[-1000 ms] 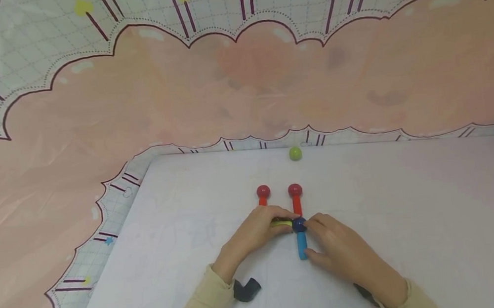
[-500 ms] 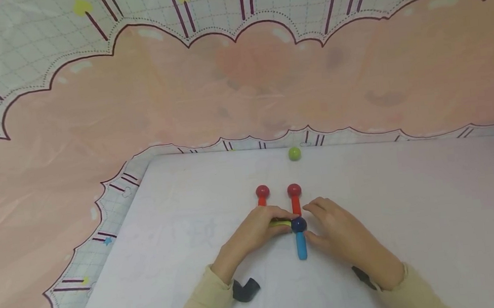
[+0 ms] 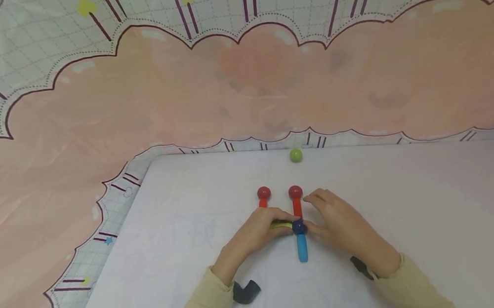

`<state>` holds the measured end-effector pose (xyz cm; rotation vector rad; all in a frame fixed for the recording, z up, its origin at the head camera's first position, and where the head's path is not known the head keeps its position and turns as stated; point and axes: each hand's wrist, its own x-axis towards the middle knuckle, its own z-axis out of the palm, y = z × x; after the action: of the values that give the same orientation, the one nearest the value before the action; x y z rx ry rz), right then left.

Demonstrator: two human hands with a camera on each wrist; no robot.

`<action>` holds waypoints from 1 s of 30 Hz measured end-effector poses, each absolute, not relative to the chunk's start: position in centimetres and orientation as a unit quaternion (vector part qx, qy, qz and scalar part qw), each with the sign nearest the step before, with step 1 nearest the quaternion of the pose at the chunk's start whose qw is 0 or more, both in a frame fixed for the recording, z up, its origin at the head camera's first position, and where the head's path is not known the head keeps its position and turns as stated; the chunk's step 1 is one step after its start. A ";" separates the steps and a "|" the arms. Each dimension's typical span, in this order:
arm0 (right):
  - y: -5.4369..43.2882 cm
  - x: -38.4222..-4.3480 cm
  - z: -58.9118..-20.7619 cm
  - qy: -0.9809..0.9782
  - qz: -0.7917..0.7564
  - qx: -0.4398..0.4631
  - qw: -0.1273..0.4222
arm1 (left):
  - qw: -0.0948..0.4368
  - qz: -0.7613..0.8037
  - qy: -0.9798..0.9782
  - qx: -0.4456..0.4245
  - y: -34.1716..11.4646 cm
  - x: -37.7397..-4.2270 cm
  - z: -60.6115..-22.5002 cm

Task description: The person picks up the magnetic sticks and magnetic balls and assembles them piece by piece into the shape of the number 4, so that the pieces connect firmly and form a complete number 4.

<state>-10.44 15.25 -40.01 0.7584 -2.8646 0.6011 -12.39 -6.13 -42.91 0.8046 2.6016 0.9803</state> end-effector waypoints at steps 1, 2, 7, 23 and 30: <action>15.3 -10.6 -40.0 -0.945 0.199 0.252 0.062 | 0.124 0.337 0.892 0.275 -6.1 -12.4 -42.9; 15.3 -10.8 -40.1 -0.945 0.200 0.252 0.064 | 0.126 0.339 0.891 0.274 -6.1 -12.4 -42.9; 15.3 -11.7 -40.2 -0.946 0.201 0.247 0.069 | 0.131 0.345 0.890 0.268 -6.2 -12.4 -43.0; 15.2 -14.3 -40.2 -0.947 0.208 0.237 0.067 | 0.133 0.337 0.894 0.265 -6.1 -12.3 -42.9; 15.1 -15.5 -40.3 -0.948 0.197 0.241 0.074 | 0.142 0.348 0.890 0.257 -6.3 -12.2 -42.8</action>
<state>-15.52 15.11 -40.28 0.7233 -2.8446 0.5911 -12.18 -6.25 -42.84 0.7426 2.5690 1.0036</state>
